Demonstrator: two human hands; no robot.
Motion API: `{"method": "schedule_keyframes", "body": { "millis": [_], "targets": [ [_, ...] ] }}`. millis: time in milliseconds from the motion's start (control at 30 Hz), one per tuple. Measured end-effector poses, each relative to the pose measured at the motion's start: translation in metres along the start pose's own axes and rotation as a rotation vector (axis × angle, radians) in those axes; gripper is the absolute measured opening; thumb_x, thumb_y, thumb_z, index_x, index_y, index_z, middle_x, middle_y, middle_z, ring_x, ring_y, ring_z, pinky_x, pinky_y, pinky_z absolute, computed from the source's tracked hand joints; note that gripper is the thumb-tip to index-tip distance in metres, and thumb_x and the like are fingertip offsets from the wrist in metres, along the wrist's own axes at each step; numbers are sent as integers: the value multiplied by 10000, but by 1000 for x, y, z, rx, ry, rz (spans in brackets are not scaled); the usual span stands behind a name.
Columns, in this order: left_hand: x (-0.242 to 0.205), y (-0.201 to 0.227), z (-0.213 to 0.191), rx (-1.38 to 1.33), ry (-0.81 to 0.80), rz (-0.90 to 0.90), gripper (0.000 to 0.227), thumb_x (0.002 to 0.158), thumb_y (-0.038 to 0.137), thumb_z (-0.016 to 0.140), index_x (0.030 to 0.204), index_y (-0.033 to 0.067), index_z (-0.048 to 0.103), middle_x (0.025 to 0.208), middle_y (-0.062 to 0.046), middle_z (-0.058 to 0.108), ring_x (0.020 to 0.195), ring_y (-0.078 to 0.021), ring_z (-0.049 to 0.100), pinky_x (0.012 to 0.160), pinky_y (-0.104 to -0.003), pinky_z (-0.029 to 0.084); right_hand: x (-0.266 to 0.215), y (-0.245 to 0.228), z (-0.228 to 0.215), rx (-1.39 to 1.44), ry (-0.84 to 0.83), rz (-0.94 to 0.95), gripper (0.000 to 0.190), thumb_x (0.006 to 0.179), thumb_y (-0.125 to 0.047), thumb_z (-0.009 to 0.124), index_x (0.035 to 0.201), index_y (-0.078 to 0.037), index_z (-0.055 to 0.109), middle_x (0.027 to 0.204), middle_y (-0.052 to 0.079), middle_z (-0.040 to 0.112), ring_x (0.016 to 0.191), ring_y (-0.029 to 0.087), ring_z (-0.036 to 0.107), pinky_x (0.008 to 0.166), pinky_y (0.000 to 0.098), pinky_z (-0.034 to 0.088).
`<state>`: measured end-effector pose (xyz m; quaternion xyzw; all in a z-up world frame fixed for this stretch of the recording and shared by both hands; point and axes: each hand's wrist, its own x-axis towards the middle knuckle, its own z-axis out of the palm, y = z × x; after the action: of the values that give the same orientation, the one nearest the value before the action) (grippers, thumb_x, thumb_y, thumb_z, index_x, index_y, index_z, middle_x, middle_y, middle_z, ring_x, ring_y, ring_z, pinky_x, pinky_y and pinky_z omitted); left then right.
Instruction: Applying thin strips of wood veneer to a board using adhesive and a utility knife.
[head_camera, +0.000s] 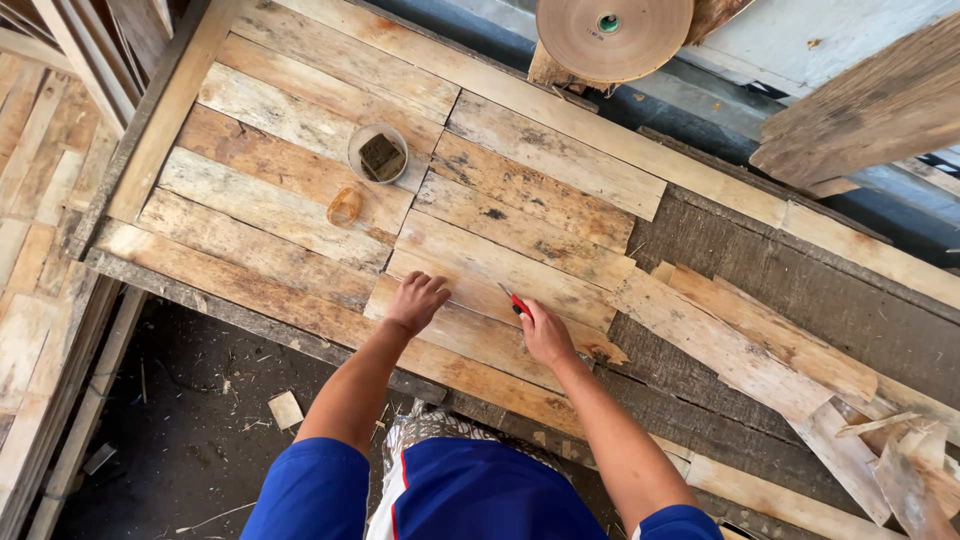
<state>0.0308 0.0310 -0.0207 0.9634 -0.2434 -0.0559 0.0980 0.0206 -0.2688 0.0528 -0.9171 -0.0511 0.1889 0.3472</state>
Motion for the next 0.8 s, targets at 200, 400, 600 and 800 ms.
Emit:
{"method": "schedule_keyframes", "body": {
  "millis": [200,400,600,800],
  "targets": [
    [0,-6,14,27,48,68,162,938,180,585,1036,192,714,1287,-40,643,1154,-225,641,1150,-474,392,1,-4,-1,-22,-35,55,354,1003,-169,548,1352,-110,564,1119,166,709,982,355,705,816,483,561],
    [16,-16,1,-233,-86,-151,237,996,151,514,1123,188,710,1326,-17,673,1052,-246,696,979,-419,543,2,-9,-1,-72,-96,56,351,1024,-186,524,1365,-105,553,1143,148,704,989,319,712,826,460,585],
    [6,-43,-36,-428,128,-363,284,933,18,532,1069,111,764,1118,-101,732,1096,-322,670,923,-432,562,6,-24,-7,-137,-97,9,321,1026,-184,541,1330,-89,577,1137,150,719,994,318,713,830,464,584],
    [11,-65,-35,-410,31,-388,360,886,-36,510,1089,124,762,1151,-106,722,1085,-342,671,927,-448,548,28,-63,25,-130,-267,-5,305,1084,-182,461,1354,-101,578,1159,147,708,984,306,728,886,428,617]
  ]
}}
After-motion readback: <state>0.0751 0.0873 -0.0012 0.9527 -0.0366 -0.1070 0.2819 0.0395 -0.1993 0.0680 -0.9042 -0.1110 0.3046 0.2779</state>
